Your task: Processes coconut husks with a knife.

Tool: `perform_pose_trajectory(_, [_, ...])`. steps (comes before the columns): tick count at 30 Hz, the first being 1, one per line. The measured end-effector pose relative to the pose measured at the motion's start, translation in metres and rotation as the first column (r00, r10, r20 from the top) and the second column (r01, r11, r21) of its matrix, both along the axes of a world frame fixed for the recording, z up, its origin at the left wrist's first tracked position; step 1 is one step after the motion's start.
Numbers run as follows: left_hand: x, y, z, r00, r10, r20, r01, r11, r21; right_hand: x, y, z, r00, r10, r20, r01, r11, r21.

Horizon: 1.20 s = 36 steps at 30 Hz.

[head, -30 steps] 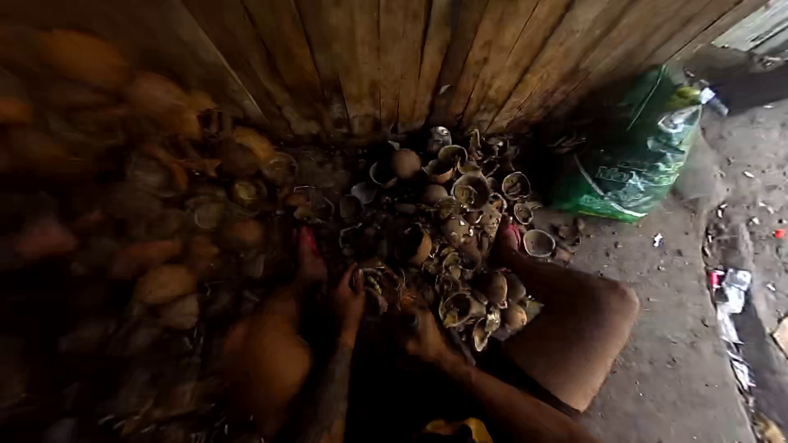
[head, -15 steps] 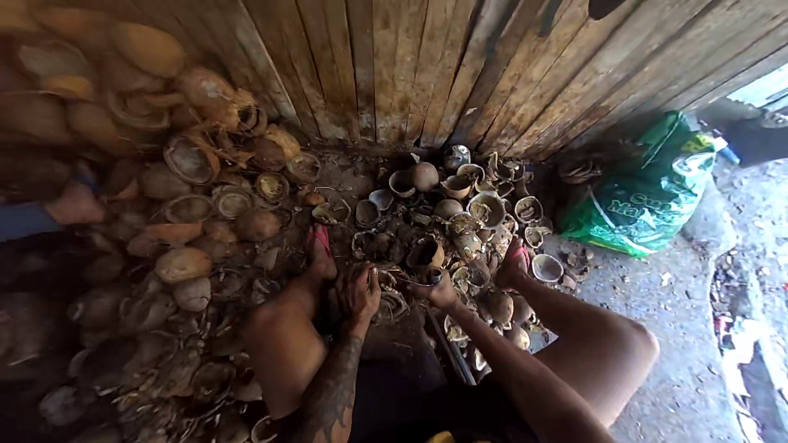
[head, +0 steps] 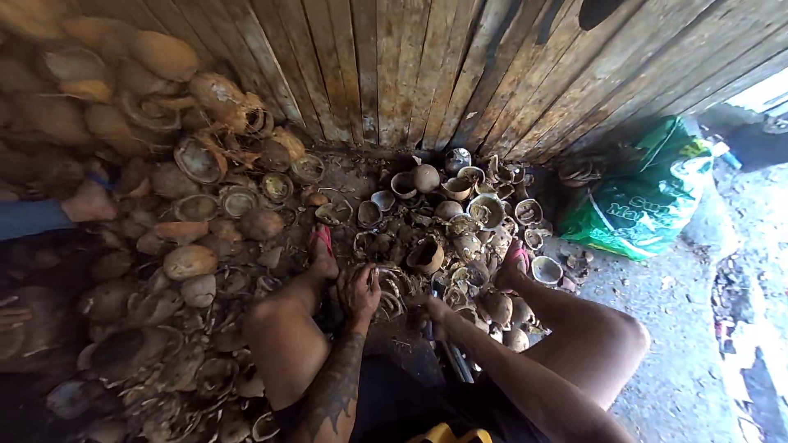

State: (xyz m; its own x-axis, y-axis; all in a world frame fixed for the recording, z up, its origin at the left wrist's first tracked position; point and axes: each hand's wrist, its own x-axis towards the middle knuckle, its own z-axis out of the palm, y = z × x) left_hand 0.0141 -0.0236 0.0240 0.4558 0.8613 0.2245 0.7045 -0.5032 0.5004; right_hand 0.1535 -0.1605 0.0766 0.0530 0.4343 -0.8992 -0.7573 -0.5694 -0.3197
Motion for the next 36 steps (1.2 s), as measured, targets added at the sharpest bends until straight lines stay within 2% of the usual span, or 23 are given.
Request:
perform_pose_trajectory(1, [0.000,0.001,0.000,1.000,0.000,0.005,0.000,1.000,0.007,-0.008,-0.003,0.002,0.999,-0.044,0.004,0.044,0.999,-0.004])
perform_pose_trajectory(2, [0.000,0.000,0.001,1.000,-0.003,0.009,0.003,1.000,0.005,-0.013,-0.005,0.009,0.993,-0.050,0.104,0.050,0.999,-0.004])
perform_pose_trajectory(3, [-0.001,-0.001,0.002,1.000,-0.009,0.013,0.009,1.000,0.004,-0.013,-0.007,0.021,0.960,0.008,0.280,-0.015,1.000,0.022])
perform_pose_trajectory(5, [-0.003,-0.001,0.004,0.999,-0.024,0.024,0.024,1.000,-0.003,0.001,-0.005,0.047,0.764,0.173,0.621,-0.283,0.956,0.082])
perform_pose_trajectory(6, [-0.003,0.000,0.003,0.999,-0.025,0.026,0.025,1.000,0.002,0.011,-0.002,0.062,0.694,0.219,0.686,-0.358,0.932,0.064])
perform_pose_trajectory(7, [-0.004,0.000,0.001,0.999,-0.022,0.028,0.022,1.000,0.011,0.019,0.001,0.075,0.684,0.243,0.688,-0.375,0.926,0.046])
perform_pose_trajectory(10, [-0.003,-0.002,0.001,0.999,-0.020,0.031,0.019,0.999,0.027,0.035,0.010,0.094,0.837,0.262,0.481,-0.295,0.955,-0.007])
perform_pose_trajectory(14, [-0.002,-0.001,-0.004,0.999,-0.008,0.051,0.005,0.998,0.061,0.020,0.028,0.079,0.937,0.168,0.307,-0.126,0.980,-0.153])
perform_pose_trajectory(16, [-0.003,0.001,-0.006,0.999,-0.001,0.051,-0.002,0.997,0.075,0.012,0.027,0.071,0.958,0.101,0.267,-0.056,0.984,-0.169])
perform_pose_trajectory(21, [-0.001,0.001,-0.006,0.999,-0.006,0.040,0.002,0.996,0.086,0.005,0.003,0.058,0.975,-0.033,0.222,0.062,0.990,-0.124])
perform_pose_trajectory(25, [-0.001,0.001,-0.002,0.999,-0.005,0.037,0.001,0.996,0.091,-0.010,-0.001,0.086,0.950,-0.124,0.287,0.146,0.988,-0.059])
perform_pose_trajectory(28, [-0.001,0.000,-0.003,0.999,0.004,0.038,-0.008,0.996,0.094,-0.014,-0.003,0.103,0.947,-0.207,0.244,0.240,0.964,-0.112])
perform_pose_trajectory(31, [-0.001,-0.003,-0.004,0.999,0.000,0.050,-0.004,0.997,0.074,-0.015,0.003,0.099,0.941,-0.268,0.205,0.303,0.939,-0.163])
perform_pose_trajectory(36, [-0.002,-0.002,-0.002,0.998,-0.006,0.055,0.002,0.998,0.066,-0.029,0.006,0.096,0.940,-0.272,0.205,0.314,0.925,-0.214])
